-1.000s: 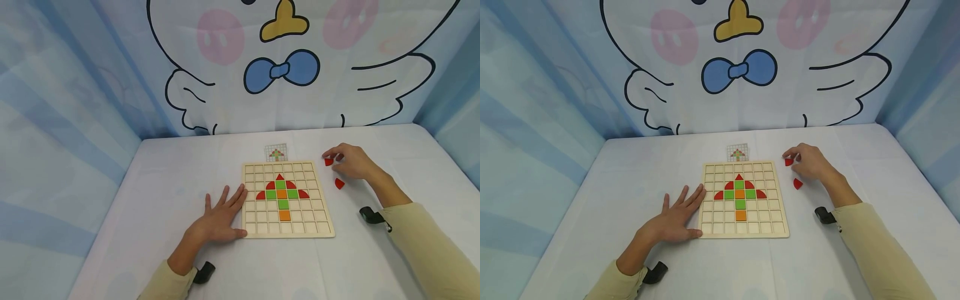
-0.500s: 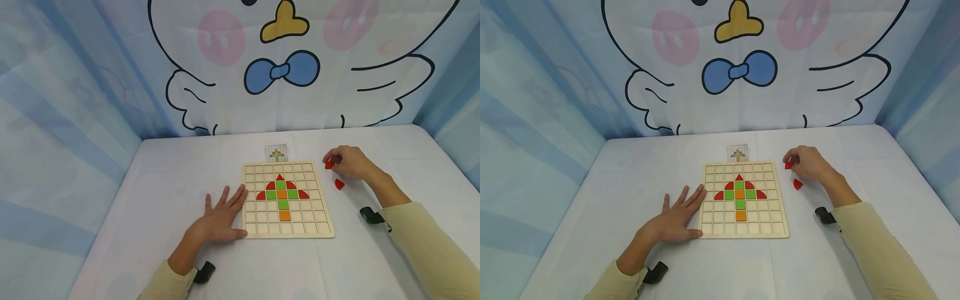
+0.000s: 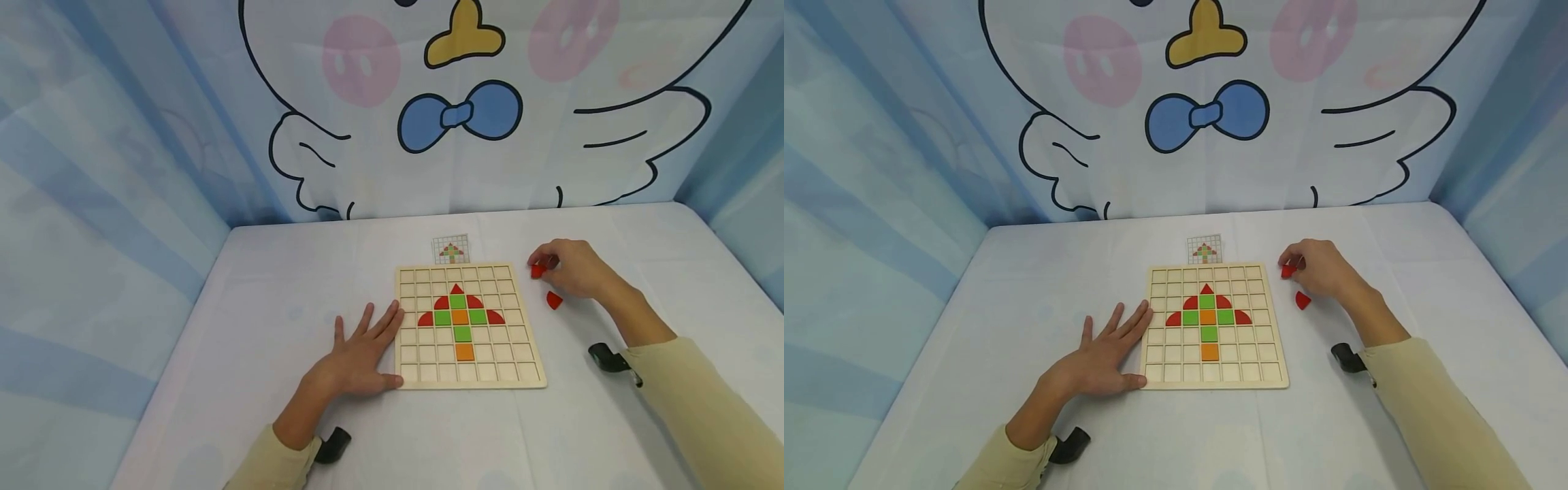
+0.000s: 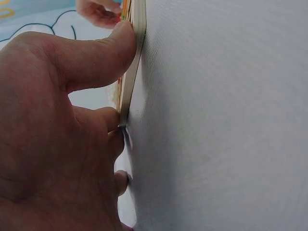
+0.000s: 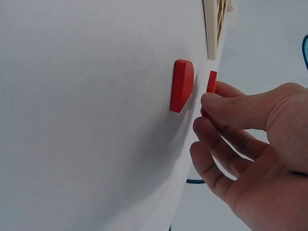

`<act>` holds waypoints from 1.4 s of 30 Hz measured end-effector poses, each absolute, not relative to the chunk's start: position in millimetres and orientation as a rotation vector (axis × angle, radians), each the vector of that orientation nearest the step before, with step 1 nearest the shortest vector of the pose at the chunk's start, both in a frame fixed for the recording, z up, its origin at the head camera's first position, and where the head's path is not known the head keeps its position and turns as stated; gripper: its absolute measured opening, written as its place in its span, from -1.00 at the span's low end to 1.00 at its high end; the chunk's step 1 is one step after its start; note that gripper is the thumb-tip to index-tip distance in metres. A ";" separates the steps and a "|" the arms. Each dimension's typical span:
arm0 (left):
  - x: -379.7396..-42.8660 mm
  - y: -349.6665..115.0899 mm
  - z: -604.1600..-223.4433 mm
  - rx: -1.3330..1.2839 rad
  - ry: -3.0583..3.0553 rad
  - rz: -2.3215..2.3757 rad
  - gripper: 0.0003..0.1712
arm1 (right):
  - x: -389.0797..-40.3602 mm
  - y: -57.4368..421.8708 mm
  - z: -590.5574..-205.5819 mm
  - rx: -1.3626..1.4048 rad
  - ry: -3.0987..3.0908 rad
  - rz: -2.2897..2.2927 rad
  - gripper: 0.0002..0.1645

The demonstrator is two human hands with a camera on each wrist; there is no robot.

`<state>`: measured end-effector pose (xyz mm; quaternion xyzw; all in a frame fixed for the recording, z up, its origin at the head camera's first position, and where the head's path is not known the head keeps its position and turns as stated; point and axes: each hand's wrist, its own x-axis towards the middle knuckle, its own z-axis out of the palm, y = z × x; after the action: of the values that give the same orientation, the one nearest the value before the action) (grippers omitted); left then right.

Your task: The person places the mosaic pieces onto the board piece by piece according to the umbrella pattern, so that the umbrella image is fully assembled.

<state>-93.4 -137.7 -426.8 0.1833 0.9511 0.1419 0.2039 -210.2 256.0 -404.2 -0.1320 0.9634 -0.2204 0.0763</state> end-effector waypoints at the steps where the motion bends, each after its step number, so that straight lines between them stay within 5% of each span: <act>1: -93.2 -137.8 -426.9 0.514 2.653 0.396 0.20 | -208.1 255.5 -402.9 -0.391 2.888 -0.666 -0.65; 42: -95.4 -135.9 -426.6 0.502 2.645 0.360 0.21 | -112.3 175.7 -381.0 -0.821 2.740 -0.828 -0.64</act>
<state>-95.4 -135.9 -426.6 0.1805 0.9519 0.1296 0.2109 -112.3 175.7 -381.0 -0.2748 0.9170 -0.2773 0.0819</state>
